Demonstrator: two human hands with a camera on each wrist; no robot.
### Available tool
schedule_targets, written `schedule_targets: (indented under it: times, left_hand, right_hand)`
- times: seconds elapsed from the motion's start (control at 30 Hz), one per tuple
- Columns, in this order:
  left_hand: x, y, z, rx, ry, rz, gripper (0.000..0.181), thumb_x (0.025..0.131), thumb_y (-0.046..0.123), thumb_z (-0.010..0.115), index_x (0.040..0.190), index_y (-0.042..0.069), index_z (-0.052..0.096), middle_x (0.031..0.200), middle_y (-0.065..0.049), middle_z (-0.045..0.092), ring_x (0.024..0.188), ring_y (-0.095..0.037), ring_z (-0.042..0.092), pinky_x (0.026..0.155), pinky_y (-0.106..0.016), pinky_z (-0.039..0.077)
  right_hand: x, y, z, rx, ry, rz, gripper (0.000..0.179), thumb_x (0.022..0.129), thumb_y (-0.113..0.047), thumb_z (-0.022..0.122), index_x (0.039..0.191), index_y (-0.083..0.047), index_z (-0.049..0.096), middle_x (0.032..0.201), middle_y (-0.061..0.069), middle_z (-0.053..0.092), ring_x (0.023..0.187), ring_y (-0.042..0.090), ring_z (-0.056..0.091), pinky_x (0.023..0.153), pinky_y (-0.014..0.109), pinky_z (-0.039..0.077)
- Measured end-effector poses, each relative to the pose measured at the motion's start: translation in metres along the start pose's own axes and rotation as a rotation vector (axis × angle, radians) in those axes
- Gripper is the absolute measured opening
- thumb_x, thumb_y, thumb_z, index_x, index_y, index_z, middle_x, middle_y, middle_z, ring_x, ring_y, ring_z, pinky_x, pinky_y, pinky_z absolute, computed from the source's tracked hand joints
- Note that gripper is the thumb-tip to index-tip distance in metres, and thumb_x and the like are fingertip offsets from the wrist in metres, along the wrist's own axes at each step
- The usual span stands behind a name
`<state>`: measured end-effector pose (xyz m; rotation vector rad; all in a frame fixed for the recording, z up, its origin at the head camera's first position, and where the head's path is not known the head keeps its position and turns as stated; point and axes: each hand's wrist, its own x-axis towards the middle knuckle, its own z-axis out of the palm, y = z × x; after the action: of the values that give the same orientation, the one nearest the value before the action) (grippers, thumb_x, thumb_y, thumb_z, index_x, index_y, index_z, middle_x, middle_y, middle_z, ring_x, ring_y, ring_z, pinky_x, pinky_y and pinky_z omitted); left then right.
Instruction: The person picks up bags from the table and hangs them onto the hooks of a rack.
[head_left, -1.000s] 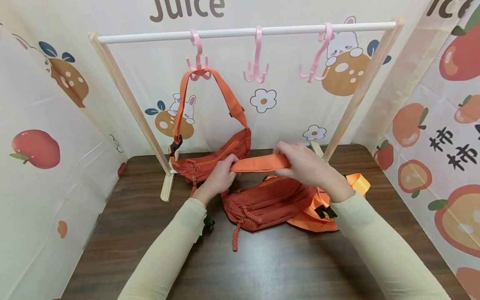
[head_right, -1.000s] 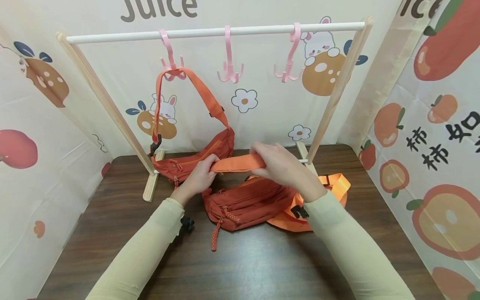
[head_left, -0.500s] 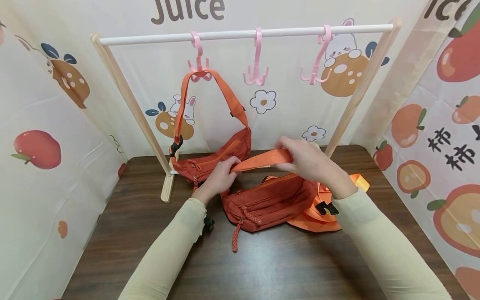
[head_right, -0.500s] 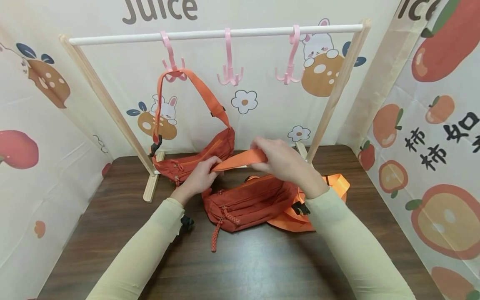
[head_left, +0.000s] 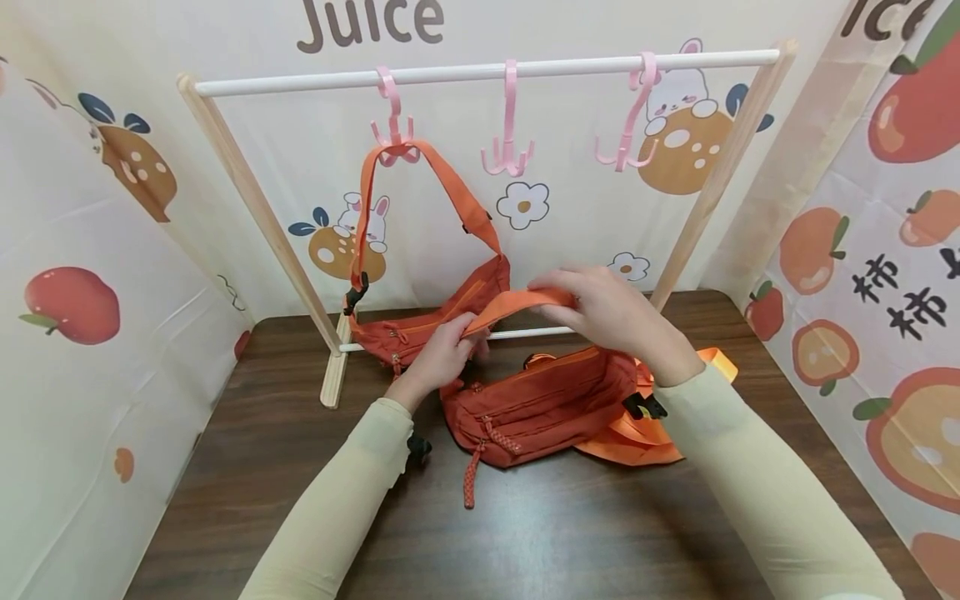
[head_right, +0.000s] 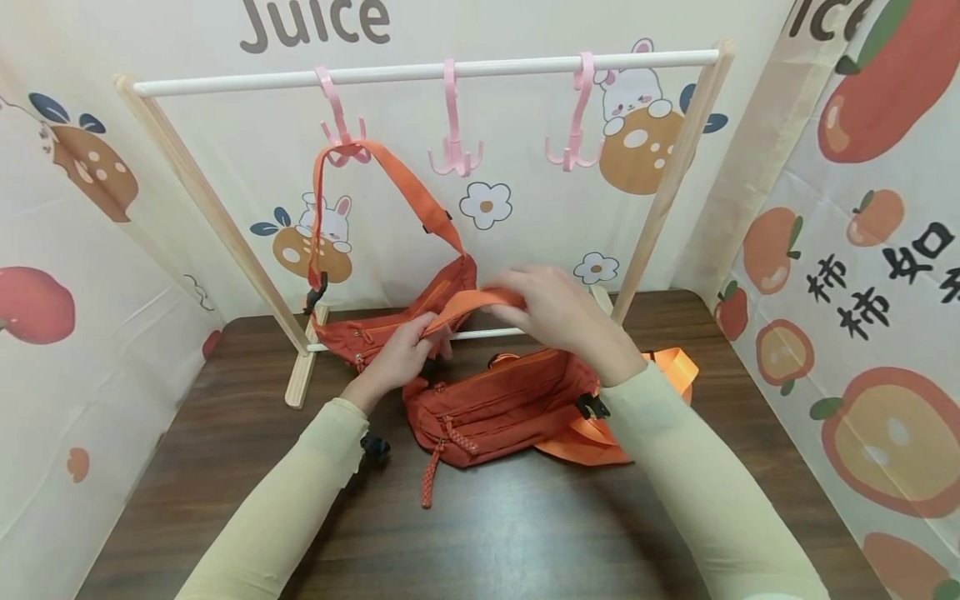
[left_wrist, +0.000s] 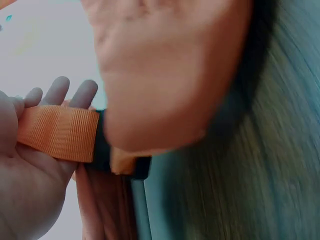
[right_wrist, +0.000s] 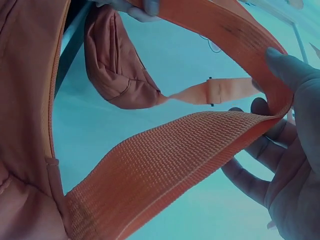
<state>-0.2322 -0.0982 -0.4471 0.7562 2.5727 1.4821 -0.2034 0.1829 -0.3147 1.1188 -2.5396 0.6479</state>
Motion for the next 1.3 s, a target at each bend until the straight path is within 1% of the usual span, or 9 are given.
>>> schedule_targets:
  times: [0.13,0.27,0.37,0.43,0.6,0.8,1.0,1.13,1.3]
  left_hand:
    - [-0.001,0.003,-0.005,-0.134,0.01,-0.011,0.033,0.116,0.027,0.044,0.12,0.0,0.063,0.088,-0.006,0.073,0.086,-0.029,0.074,0.085,-0.041,0.051]
    - [-0.001,0.002,-0.008,-0.274,0.037,-0.013,0.036,0.117,0.027,0.041,0.124,-0.001,0.061,0.089,-0.014,0.073,0.085,-0.038,0.076,0.094,-0.041,0.054]
    - [-0.001,0.0,-0.01,-0.378,0.058,-0.037,0.035,0.116,0.026,0.043,0.127,-0.001,0.061,0.089,-0.019,0.07,0.081,-0.042,0.075,0.091,-0.041,0.058]
    - [-0.002,-0.001,-0.011,-0.435,0.063,-0.06,0.035,0.116,0.027,0.043,0.128,-0.002,0.06,0.088,-0.02,0.067,0.076,-0.038,0.075,0.085,-0.041,0.061]
    - [-0.004,-0.002,-0.011,-0.513,0.05,-0.115,0.035,0.116,0.026,0.042,0.127,-0.004,0.057,0.083,-0.017,0.063,0.07,-0.032,0.074,0.075,-0.044,0.063]
    - [-0.003,-0.003,-0.013,-0.542,0.027,-0.131,0.032,0.117,0.023,0.042,0.13,-0.003,0.056,0.087,-0.018,0.066,0.084,-0.036,0.077,0.089,-0.055,0.059]
    - [-0.002,-0.004,-0.013,-0.507,0.053,-0.139,0.031,0.116,0.021,0.043,0.13,-0.003,0.056,0.085,-0.016,0.07,0.084,-0.032,0.078,0.085,-0.041,0.061]
    - [-0.001,-0.002,-0.012,-0.5,0.062,-0.146,0.035,0.116,0.019,0.044,0.13,-0.011,0.052,0.086,-0.015,0.068,0.08,-0.031,0.077,0.083,-0.04,0.062]
    - [-0.002,0.002,-0.012,-0.446,0.083,-0.146,0.037,0.116,0.022,0.045,0.125,-0.013,0.054,0.088,-0.016,0.067,0.079,-0.031,0.077,0.084,-0.039,0.06]
  right_hand:
    - [0.005,0.0,0.006,-0.042,-0.042,0.053,0.026,0.105,-0.036,0.07,0.125,-0.021,0.078,0.097,-0.005,0.07,0.074,0.012,0.058,0.066,0.036,0.05]
    - [0.007,0.002,0.014,-0.059,-0.083,0.053,0.025,0.105,-0.03,0.07,0.126,-0.018,0.078,0.096,-0.001,0.07,0.074,0.015,0.059,0.065,0.036,0.05]
    - [0.007,0.003,0.021,-0.031,-0.097,0.037,0.025,0.105,-0.025,0.071,0.126,-0.014,0.078,0.097,0.002,0.072,0.077,0.018,0.062,0.069,0.038,0.051]
    - [0.007,0.003,0.024,-0.021,-0.108,0.039,0.024,0.105,-0.026,0.071,0.125,-0.014,0.078,0.096,0.002,0.072,0.078,0.018,0.062,0.07,0.038,0.052]
    - [0.006,0.005,0.027,-0.013,-0.143,0.056,0.026,0.105,-0.028,0.071,0.126,-0.015,0.078,0.094,0.0,0.069,0.076,0.016,0.059,0.07,0.037,0.05]
    - [0.005,0.006,0.028,-0.019,-0.142,0.067,0.027,0.107,-0.032,0.068,0.125,-0.016,0.079,0.092,-0.003,0.067,0.076,0.015,0.059,0.07,0.036,0.05]
    - [0.004,0.007,0.028,0.009,-0.136,0.071,0.029,0.108,-0.037,0.064,0.126,-0.018,0.078,0.097,-0.003,0.069,0.079,0.015,0.06,0.072,0.036,0.051]
    - [0.004,0.007,0.027,0.018,-0.127,0.076,0.027,0.108,-0.034,0.065,0.125,-0.018,0.078,0.099,-0.002,0.07,0.079,0.015,0.06,0.072,0.036,0.051]
    - [0.005,0.008,0.024,0.016,-0.1,0.078,0.025,0.107,-0.029,0.067,0.126,-0.016,0.077,0.103,-0.001,0.072,0.083,0.016,0.062,0.075,0.038,0.053]
